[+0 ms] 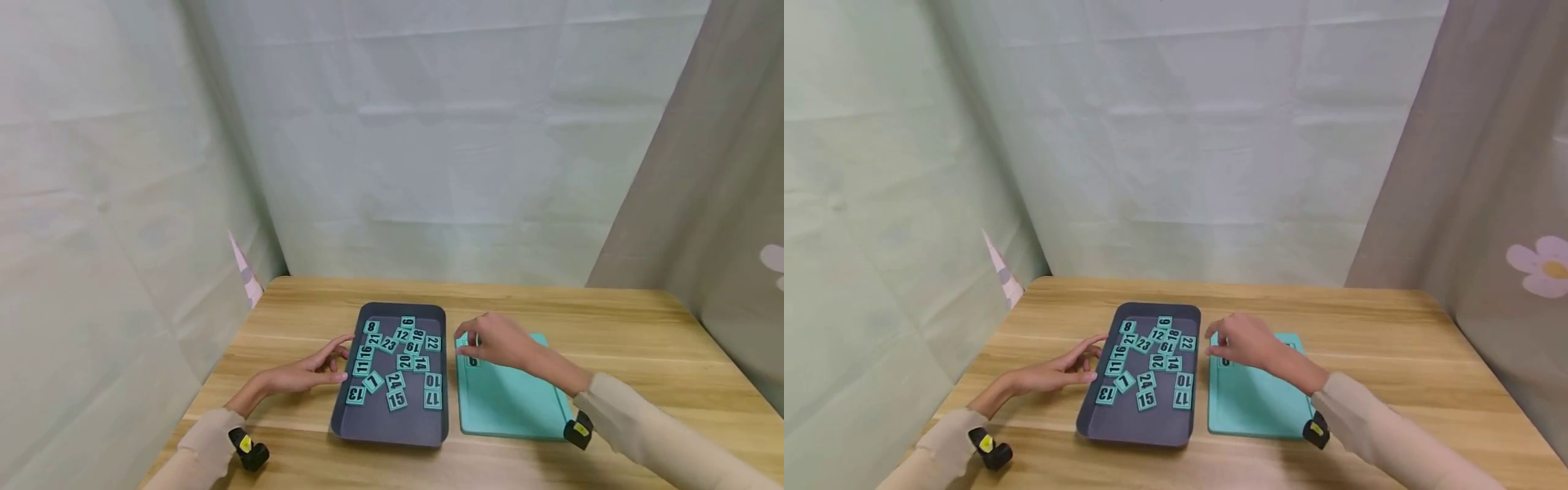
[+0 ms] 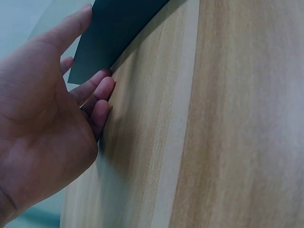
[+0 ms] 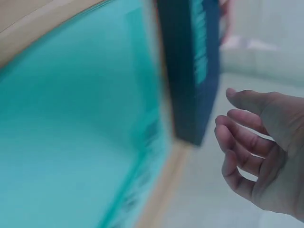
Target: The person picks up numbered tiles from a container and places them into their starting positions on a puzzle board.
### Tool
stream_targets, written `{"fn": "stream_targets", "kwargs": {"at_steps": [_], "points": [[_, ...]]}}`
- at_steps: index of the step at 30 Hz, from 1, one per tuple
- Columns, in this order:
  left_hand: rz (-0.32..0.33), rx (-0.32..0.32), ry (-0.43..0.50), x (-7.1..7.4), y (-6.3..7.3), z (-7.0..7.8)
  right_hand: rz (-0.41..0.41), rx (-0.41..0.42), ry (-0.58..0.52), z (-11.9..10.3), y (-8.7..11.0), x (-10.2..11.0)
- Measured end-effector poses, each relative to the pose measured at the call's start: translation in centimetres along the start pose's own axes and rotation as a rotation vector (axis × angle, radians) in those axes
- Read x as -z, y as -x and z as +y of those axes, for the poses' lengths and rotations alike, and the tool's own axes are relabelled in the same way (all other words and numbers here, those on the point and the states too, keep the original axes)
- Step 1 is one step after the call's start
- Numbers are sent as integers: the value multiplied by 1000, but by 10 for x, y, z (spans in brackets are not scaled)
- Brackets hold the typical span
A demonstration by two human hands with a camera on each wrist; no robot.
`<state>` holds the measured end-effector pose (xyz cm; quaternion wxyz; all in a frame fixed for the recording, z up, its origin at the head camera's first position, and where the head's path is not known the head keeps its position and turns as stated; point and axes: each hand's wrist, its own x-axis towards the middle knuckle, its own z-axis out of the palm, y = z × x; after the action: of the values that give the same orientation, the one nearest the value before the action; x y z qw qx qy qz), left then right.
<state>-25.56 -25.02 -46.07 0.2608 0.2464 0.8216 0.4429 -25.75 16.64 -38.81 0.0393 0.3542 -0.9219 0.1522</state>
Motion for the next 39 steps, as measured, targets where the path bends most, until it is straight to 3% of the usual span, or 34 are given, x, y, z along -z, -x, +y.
{"fn": "stream_targets", "kwargs": {"at_steps": [4,9,13,16,23,29,35,39], "points": [[6,3,2,1,2,1,-75,82,-64,-34,-29,4],[5,4,7,2,4,2,-232,233,-125,-60,-68,-24],[-19,-5,16,2,1,3,-338,252,-109,-72,-89,-50],[-36,-6,20,1,0,4,-386,222,-30,-79,-95,-62],[-46,-1,12,1,2,4,-405,187,158,-92,-97,-69],[-45,-3,3,3,2,3,-342,220,245,-97,-92,-65],[-35,17,7,3,3,3,-262,211,211,-95,-70,-39],[-25,10,7,2,3,2,-185,182,142,-78,-44,-18]]}}
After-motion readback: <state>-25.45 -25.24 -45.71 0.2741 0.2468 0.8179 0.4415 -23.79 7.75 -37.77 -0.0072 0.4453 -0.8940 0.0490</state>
